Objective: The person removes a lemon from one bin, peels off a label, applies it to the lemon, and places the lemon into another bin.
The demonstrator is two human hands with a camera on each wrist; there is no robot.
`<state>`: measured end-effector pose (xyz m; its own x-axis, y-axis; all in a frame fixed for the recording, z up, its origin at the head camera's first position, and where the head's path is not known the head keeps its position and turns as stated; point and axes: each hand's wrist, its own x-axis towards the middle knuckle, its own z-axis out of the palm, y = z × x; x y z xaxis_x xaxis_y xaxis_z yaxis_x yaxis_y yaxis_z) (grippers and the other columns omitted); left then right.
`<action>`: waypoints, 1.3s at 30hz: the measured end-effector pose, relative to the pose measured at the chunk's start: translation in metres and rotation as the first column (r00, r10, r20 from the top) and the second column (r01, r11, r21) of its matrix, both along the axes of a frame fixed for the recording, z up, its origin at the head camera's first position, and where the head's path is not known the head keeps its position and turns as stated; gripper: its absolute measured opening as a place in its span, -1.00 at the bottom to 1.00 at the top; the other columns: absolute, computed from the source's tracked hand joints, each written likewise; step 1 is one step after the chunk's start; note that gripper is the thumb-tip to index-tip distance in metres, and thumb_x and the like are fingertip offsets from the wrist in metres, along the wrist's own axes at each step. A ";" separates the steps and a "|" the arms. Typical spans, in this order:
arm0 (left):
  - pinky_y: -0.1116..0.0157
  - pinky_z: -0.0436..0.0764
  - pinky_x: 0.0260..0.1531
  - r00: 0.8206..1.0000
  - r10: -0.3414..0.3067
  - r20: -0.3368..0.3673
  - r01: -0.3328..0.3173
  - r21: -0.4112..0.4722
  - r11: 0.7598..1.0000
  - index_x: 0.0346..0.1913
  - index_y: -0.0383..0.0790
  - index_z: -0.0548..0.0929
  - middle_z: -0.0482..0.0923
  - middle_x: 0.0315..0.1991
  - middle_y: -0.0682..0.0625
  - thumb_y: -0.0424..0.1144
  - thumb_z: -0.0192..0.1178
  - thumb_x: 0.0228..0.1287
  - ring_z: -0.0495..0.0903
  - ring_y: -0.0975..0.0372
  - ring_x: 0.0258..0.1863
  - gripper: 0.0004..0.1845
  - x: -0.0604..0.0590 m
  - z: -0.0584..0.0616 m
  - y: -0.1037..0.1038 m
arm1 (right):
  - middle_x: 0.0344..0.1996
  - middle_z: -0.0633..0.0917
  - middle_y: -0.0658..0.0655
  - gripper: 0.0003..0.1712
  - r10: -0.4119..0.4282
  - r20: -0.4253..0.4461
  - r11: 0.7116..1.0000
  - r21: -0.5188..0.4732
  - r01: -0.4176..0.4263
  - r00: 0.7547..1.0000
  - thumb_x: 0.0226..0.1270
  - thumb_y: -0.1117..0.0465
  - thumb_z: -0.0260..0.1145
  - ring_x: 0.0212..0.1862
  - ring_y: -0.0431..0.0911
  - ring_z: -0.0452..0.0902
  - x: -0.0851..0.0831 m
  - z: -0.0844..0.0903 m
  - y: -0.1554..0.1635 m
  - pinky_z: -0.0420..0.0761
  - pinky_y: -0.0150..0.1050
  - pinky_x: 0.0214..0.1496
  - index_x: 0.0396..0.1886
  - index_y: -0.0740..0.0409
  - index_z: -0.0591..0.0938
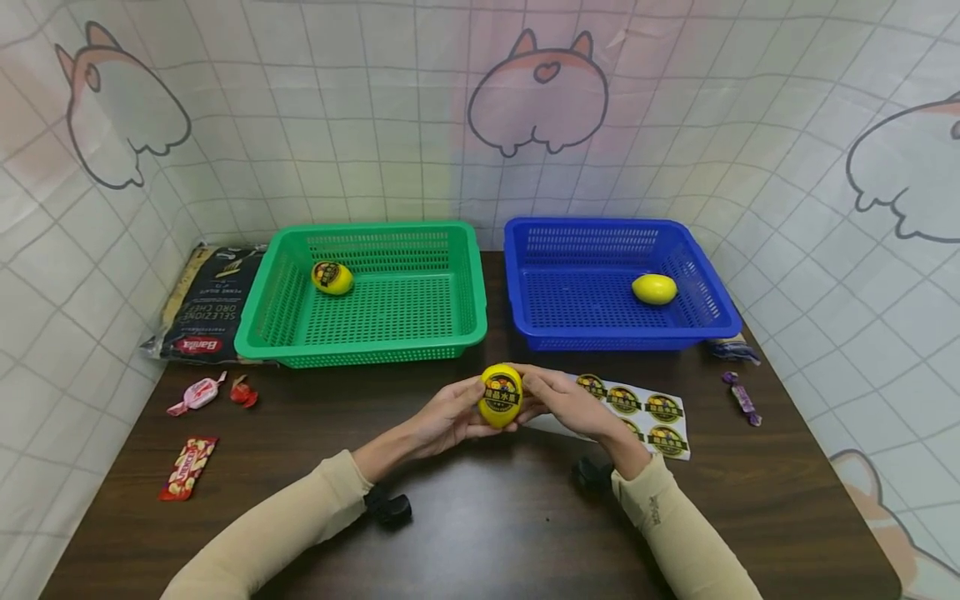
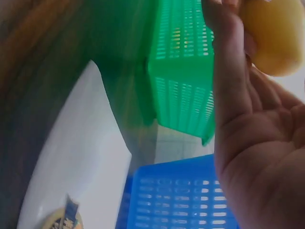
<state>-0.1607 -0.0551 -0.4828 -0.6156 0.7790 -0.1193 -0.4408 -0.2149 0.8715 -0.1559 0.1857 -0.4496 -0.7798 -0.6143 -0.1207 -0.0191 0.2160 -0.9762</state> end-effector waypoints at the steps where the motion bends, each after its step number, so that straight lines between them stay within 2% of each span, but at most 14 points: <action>1: 0.12 0.60 0.22 1.000 0.008 -0.014 -0.009 -0.018 1.000 0.55 -0.29 0.05 0.37 0.31 -0.35 0.10 -0.15 0.57 0.72 0.16 0.01 -0.29 0.000 -0.001 -0.002 | 0.19 0.57 0.45 -0.30 -0.019 -0.004 1.000 0.015 0.019 1.000 0.65 -0.15 -0.24 -0.08 -0.07 0.72 -0.001 0.000 0.000 0.72 0.08 0.07 0.51 0.23 0.24; 3: 0.09 0.63 0.21 0.999 0.020 -0.044 -0.023 -0.060 0.998 0.54 -0.29 0.08 0.44 0.26 -0.29 0.08 -0.16 0.59 0.72 0.16 0.00 -0.32 -0.001 -0.003 -0.006 | 0.17 0.60 0.45 -0.31 -0.063 -0.011 0.997 0.034 0.063 0.998 0.66 -0.13 -0.21 -0.05 0.07 0.71 -0.002 0.001 -0.002 0.71 0.11 0.09 0.48 0.26 0.28; 7: 0.17 0.72 0.07 0.994 0.017 -0.105 -0.032 -0.141 0.990 0.51 -0.34 0.13 0.52 0.19 -0.19 0.06 -0.13 0.59 0.72 0.20 -0.01 -0.33 -0.002 -0.003 -0.018 | 0.10 0.65 0.43 -0.37 -0.123 -0.021 0.990 0.064 0.125 0.992 0.65 -0.05 -0.09 0.02 0.28 0.67 -0.004 0.000 -0.002 0.71 0.09 0.09 0.40 0.35 0.37; 12: 0.17 0.72 0.07 0.980 -0.031 -0.198 -0.007 -0.189 0.982 0.48 -0.41 0.21 0.58 0.15 -0.11 0.04 0.00 0.54 0.70 0.26 0.01 -0.31 -0.008 0.010 -0.031 | 0.04 0.70 0.39 -0.43 -0.154 -0.061 0.980 0.117 0.160 0.986 0.59 -0.01 0.05 0.03 0.24 0.68 -0.007 0.002 -0.002 0.72 0.07 0.09 0.30 0.36 0.49; 14: 0.16 0.72 0.08 0.971 -0.042 -0.235 -0.009 -0.212 0.977 0.46 -0.40 0.26 0.60 0.14 -0.11 0.06 0.04 0.51 0.70 0.27 0.00 -0.30 -0.012 0.019 -0.035 | 0.03 0.70 0.40 -0.44 -0.168 -0.073 0.976 0.128 0.176 0.983 0.57 -0.02 0.09 0.03 0.24 0.68 -0.009 0.004 -0.003 0.71 0.09 0.10 0.26 0.34 0.53; 18: 0.12 0.72 0.09 0.944 -0.061 -0.324 -0.028 -0.264 0.964 0.45 -0.36 0.31 0.57 0.18 -0.25 0.08 0.07 0.48 0.69 0.27 0.00 -0.30 -0.022 0.045 -0.041 | 0.04 0.69 0.43 -0.45 -0.174 -0.085 0.973 0.139 0.185 0.981 0.54 -0.06 0.13 0.05 0.28 0.67 -0.014 0.008 -0.007 0.70 0.11 0.11 0.23 0.28 0.56; 22: 0.11 0.70 0.12 0.902 -0.059 -0.428 -0.091 -0.322 0.942 0.45 -0.29 0.33 0.54 0.22 -0.31 0.05 0.05 0.50 0.68 0.28 0.01 -0.36 -0.035 0.072 -0.048 | 0.06 0.70 0.41 -0.49 -0.178 -0.122 0.969 0.150 0.195 0.977 0.54 -0.03 0.13 0.06 0.24 0.69 -0.020 0.013 -0.014 0.70 0.10 0.12 0.25 0.24 0.55; 25: 0.20 0.70 0.11 0.866 -0.034 -0.498 -0.166 -0.351 0.921 0.43 -0.24 0.37 0.61 0.17 -0.18 0.05 0.06 0.50 0.68 0.32 0.01 -0.39 -0.045 0.094 -0.058 | 0.07 0.71 0.36 -0.47 -0.191 -0.150 0.965 0.152 0.213 0.970 0.53 -0.02 0.15 0.06 0.21 0.70 -0.026 0.017 -0.021 0.68 0.11 0.14 0.30 0.21 0.51; 29: 0.31 0.69 0.09 0.830 0.026 -0.558 -0.212 -0.272 0.939 0.44 -0.32 0.34 0.64 0.10 0.07 0.07 0.08 0.48 0.67 0.34 0.02 -0.33 -0.060 0.121 -0.073 | 0.10 0.71 0.31 -0.37 -0.229 -0.140 0.958 0.142 0.249 0.963 0.52 -0.03 0.17 0.10 0.20 0.69 -0.035 0.024 -0.033 0.63 0.14 0.23 0.44 0.17 0.37; 31: 0.33 0.69 0.09 0.821 0.065 -0.567 -0.219 -0.207 0.953 0.44 -0.36 0.32 0.64 0.07 0.14 0.07 0.09 0.47 0.68 0.34 0.02 -0.31 -0.069 0.132 -0.080 | 0.10 0.71 0.30 -0.32 -0.248 -0.136 0.953 0.146 0.267 0.959 0.51 -0.03 0.17 0.11 0.18 0.69 -0.041 0.025 -0.039 0.61 0.12 0.26 0.49 0.16 0.30; 34: 0.34 0.69 0.07 0.814 0.116 -0.569 -0.237 -0.143 0.961 0.42 -0.35 0.35 0.65 0.05 0.15 0.05 0.12 0.45 0.68 0.33 0.02 -0.33 -0.088 0.144 -0.089 | 0.14 0.69 0.29 -0.28 -0.264 -0.142 0.945 0.162 0.286 0.954 0.52 -0.04 0.16 0.12 0.15 0.69 -0.050 0.026 -0.049 0.62 0.06 0.28 0.52 0.17 0.24; 36: 0.35 0.70 0.07 0.819 0.142 -0.556 -0.249 -0.121 0.961 0.42 -0.33 0.36 0.64 0.06 0.13 -0.01 0.13 0.46 0.67 0.31 0.03 -0.37 -0.105 0.148 -0.096 | 0.16 0.69 0.27 -0.28 -0.289 -0.129 0.935 0.173 0.308 0.949 0.51 -0.05 0.16 0.12 0.14 0.69 -0.055 0.025 -0.055 0.61 0.04 0.30 0.52 0.15 0.25; 39: 0.40 0.69 0.05 0.830 0.179 -0.528 -0.291 -0.138 0.947 0.44 -0.30 0.34 0.64 0.07 0.14 -0.08 0.14 0.46 0.66 0.33 0.04 -0.39 -0.133 0.150 -0.107 | 0.20 0.66 0.28 -0.28 -0.336 -0.117 0.919 0.176 0.353 0.934 0.52 -0.04 0.16 0.09 0.12 0.71 -0.059 0.023 -0.062 0.61 0.03 0.30 0.52 0.18 0.25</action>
<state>-0.2935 -0.1618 -0.3327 -0.7947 0.5955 0.1180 0.1113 -0.0481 0.9926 -0.2154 0.1238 -0.4265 -0.9513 -0.2773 -0.1348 0.0112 0.4058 -0.9139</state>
